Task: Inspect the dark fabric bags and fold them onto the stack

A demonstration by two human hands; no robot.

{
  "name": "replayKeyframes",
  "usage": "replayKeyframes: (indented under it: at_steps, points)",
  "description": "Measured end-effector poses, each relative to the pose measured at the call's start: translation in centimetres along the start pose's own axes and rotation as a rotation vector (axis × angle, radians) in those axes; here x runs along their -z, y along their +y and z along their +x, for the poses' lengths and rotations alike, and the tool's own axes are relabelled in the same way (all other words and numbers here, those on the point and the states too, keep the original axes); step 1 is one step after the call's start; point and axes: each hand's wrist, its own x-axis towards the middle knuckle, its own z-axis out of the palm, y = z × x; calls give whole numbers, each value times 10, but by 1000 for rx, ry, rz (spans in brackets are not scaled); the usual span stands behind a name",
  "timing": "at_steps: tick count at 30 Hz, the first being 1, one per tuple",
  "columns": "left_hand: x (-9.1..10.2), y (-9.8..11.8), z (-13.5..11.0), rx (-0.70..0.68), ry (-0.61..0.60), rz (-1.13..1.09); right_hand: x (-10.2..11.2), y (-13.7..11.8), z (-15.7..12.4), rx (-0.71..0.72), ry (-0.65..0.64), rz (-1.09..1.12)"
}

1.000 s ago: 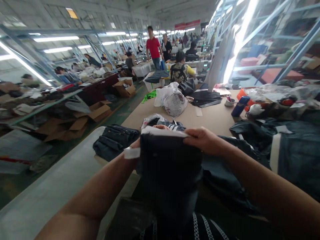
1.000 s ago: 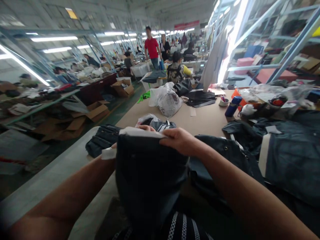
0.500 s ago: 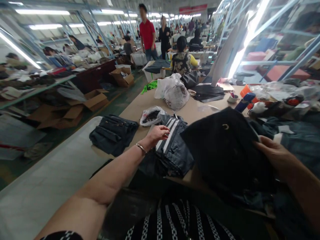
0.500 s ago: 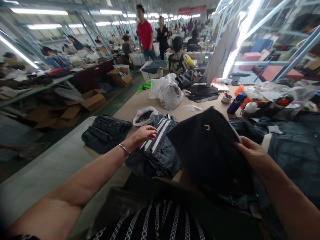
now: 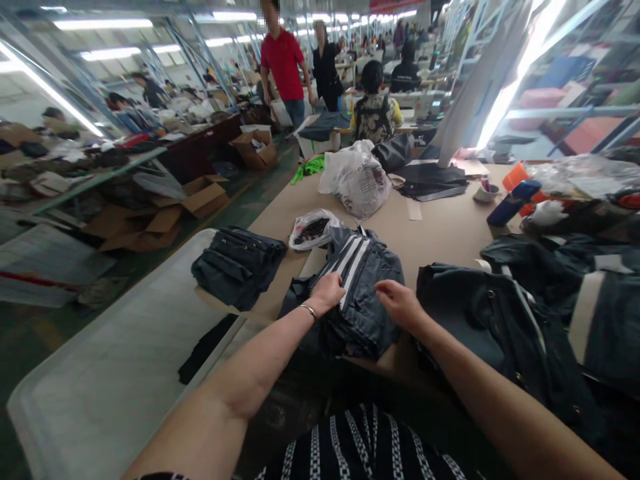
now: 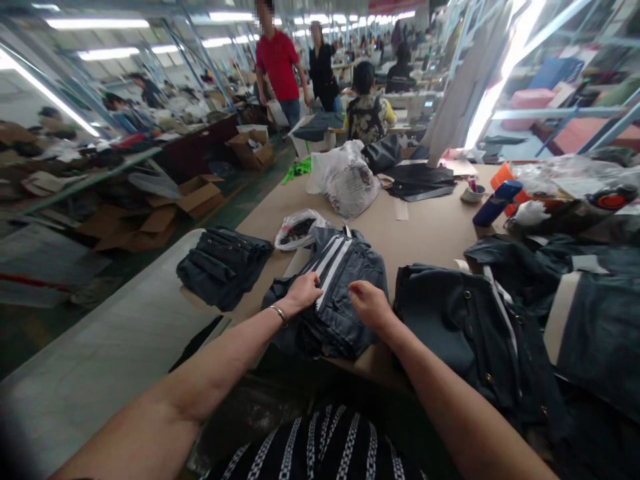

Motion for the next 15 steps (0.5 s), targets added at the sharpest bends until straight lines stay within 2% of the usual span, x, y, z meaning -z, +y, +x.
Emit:
replayKeyframes:
  at_steps: [2, 5, 10, 13, 14, 15]
  points:
    - [1, 5, -6, -18, 7, 15, -40, -2, 29, -130, -19, 54]
    - [1, 15, -20, -75, 14, 33, -68, 10, 62, -300, 10, 97]
    - [-4, 16, -35, -160, -14, 120, -71, 27, 87, -392, -1, 21]
    - [-11, 2, -34, -156, -10, 93, -70, 18, 87, -354, -6, -75]
    - [-14, -3, -31, -149, -40, 58, -69, 13, 86, -317, 6, -103]
    - [-17, -9, -26, -142, -19, -11, -69, 8, 83, -268, 13, -122]
